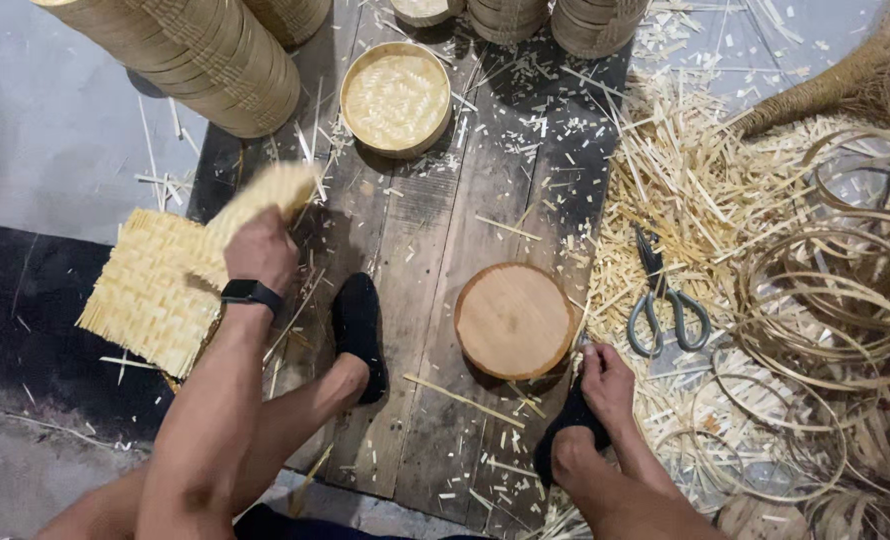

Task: The person constructs bamboo containers by assembling woven panels, circular frames, and wooden bases, using scissors to trim excess material and securing the components together by hand.

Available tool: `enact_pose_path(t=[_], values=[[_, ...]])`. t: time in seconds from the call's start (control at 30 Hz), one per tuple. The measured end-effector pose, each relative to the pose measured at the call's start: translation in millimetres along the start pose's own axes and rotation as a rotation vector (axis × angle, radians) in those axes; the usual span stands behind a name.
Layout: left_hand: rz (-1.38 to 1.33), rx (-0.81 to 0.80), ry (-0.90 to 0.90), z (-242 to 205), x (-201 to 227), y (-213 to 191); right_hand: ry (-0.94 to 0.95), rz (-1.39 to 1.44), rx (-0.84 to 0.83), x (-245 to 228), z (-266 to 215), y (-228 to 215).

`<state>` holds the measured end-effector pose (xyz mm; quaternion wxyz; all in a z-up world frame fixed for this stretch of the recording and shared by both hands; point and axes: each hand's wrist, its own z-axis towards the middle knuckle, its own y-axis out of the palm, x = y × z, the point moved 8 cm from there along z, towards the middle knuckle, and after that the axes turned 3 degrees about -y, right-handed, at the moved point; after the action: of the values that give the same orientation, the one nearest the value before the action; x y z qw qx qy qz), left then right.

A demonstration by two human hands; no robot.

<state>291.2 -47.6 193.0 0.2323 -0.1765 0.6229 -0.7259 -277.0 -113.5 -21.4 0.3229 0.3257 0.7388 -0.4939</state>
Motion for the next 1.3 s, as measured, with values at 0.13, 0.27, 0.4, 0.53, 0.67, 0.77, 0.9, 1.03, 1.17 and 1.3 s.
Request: enact_pose_path(t=[0.13, 0.27, 0.4, 0.53, 0.67, 0.77, 0.9, 1.03, 1.17, 1.3], values=[[-0.278, 0.244, 0.147, -29, 70, -64, 0.012, 0.026, -0.018, 12, 6, 7], [-0.477, -0.005, 0.460, -89, 174, -49, 0.025, 0.168, -0.039, 19, 9, 10], [-0.721, -0.064, 0.749, -169, 255, -27, 0.246, 0.478, -0.055, 22, 15, 5], [-0.853, -0.158, 0.664, -199, 260, 5, 0.226, 1.187, -0.263, -15, 18, 5], [-0.868, -0.233, 0.601, -201, 259, 21, 0.286, 1.042, -0.324, -32, 25, 13], [-0.908, -0.166, 0.538, -183, 247, 10, 0.251, 0.826, -0.340, -40, 29, 14], [-0.875, 0.148, 0.328, -112, 178, -31, 0.316, 0.839, -0.356, -42, 10, 13], [-0.563, 0.437, 0.353, -55, 94, -105, 0.470, 0.517, -0.345, -33, -21, 7], [-0.334, 0.091, 0.129, -24, 47, -100, 0.491, 0.255, -0.551, -41, -35, 3], [-0.246, -0.217, -0.058, -49, 58, -26, 0.177, -0.247, -0.376, -62, -2, -24]])
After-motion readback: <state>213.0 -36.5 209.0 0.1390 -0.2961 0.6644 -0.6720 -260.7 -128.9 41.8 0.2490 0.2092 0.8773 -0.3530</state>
